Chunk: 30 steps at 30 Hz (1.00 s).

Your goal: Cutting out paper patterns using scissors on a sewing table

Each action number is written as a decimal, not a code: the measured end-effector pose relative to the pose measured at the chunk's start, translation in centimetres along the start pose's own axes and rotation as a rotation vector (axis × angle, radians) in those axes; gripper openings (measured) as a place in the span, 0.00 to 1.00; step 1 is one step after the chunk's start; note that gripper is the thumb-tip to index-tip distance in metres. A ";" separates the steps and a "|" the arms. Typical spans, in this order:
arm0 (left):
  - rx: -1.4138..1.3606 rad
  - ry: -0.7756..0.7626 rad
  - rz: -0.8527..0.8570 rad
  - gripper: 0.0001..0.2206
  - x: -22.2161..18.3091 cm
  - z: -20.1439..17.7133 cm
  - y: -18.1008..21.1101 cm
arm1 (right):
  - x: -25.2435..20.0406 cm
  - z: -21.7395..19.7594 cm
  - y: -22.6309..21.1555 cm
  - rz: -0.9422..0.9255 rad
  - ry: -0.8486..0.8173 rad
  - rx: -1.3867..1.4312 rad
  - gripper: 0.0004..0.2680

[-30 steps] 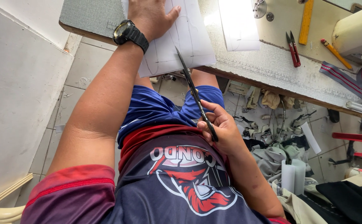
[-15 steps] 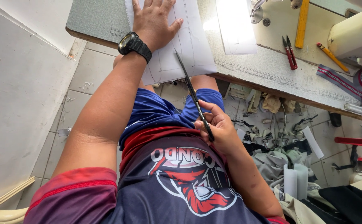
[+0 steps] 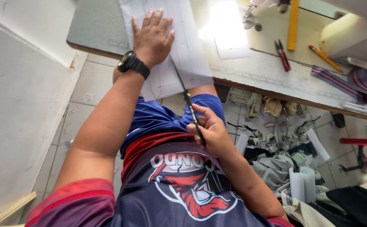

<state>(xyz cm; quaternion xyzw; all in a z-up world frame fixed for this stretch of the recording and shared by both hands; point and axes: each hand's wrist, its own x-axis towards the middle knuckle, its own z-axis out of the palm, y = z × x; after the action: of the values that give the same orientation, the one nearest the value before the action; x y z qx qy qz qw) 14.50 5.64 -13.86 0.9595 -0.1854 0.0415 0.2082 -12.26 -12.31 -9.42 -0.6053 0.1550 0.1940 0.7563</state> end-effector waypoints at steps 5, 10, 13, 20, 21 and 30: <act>-0.044 -0.029 0.001 0.23 -0.1 -0.7 -0.6 | -0.8 0.7 0.2 -0.045 0.027 0.066 0.25; 0.043 0.139 -0.030 0.23 0.4 -1.7 -4.0 | -1.3 0.5 -0.3 -0.005 -0.022 0.058 0.26; 0.107 0.094 -0.084 0.23 0.2 -0.9 -5.4 | 0.0 -0.2 2.6 -0.179 -0.039 0.215 0.24; 0.111 0.030 -0.108 0.23 -1.1 -1.2 -3.7 | 0.6 -0.4 3.4 -0.181 -0.041 0.191 0.23; 0.105 0.028 -0.107 0.23 -1.2 -1.2 -3.6 | 0.7 -0.4 3.5 -0.191 -0.042 0.190 0.23; 0.123 0.034 -0.107 0.25 -0.7 -1.7 -3.3 | -1.3 -0.4 1.2 -0.069 -0.007 0.045 0.24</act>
<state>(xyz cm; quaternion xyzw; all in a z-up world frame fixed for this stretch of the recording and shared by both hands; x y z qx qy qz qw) 15.08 9.33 -13.69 0.9781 -0.1274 0.0577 0.1539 -14.02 -12.65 -9.91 -0.5923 0.1358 0.1663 0.7766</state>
